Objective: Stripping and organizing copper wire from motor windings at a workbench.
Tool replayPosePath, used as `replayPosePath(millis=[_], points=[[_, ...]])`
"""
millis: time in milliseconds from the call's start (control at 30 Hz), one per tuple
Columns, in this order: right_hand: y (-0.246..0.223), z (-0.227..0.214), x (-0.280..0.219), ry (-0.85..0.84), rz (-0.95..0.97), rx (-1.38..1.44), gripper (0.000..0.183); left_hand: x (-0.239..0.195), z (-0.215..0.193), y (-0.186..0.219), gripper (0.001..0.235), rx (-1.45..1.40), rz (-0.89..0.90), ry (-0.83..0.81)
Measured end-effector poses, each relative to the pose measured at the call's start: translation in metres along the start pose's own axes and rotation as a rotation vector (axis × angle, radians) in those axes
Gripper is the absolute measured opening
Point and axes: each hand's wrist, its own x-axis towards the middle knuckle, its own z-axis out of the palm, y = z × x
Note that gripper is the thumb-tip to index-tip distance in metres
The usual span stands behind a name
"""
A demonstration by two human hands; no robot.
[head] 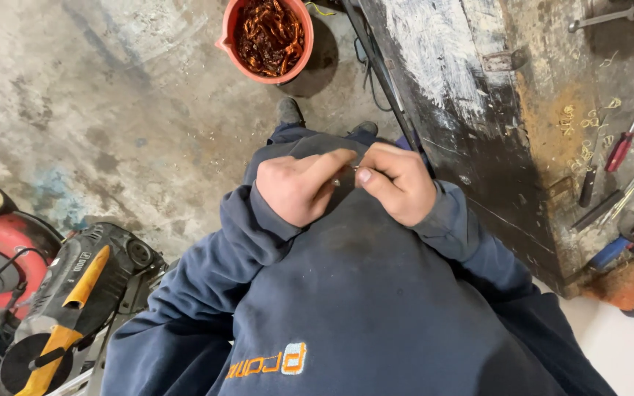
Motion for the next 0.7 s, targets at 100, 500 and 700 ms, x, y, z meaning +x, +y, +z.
replayPosePath(millis=[100,500,700], points=[[0.005,0.0,-0.003,-0.109,-0.062,0.018,0.018,-0.002,-0.003,0.003,0.039,-0.164,-0.042,-0.062],[-0.014,-0.005,0.0,-0.062,-0.365,-0.193,0.011,-0.018,0.015,-0.001,0.011,-0.392,-0.198,0.013],[-0.022,-0.005,0.011,-0.092,-0.552,-0.334,0.015,-0.019,0.015,0.016,0.009,-0.359,-0.359,0.048]])
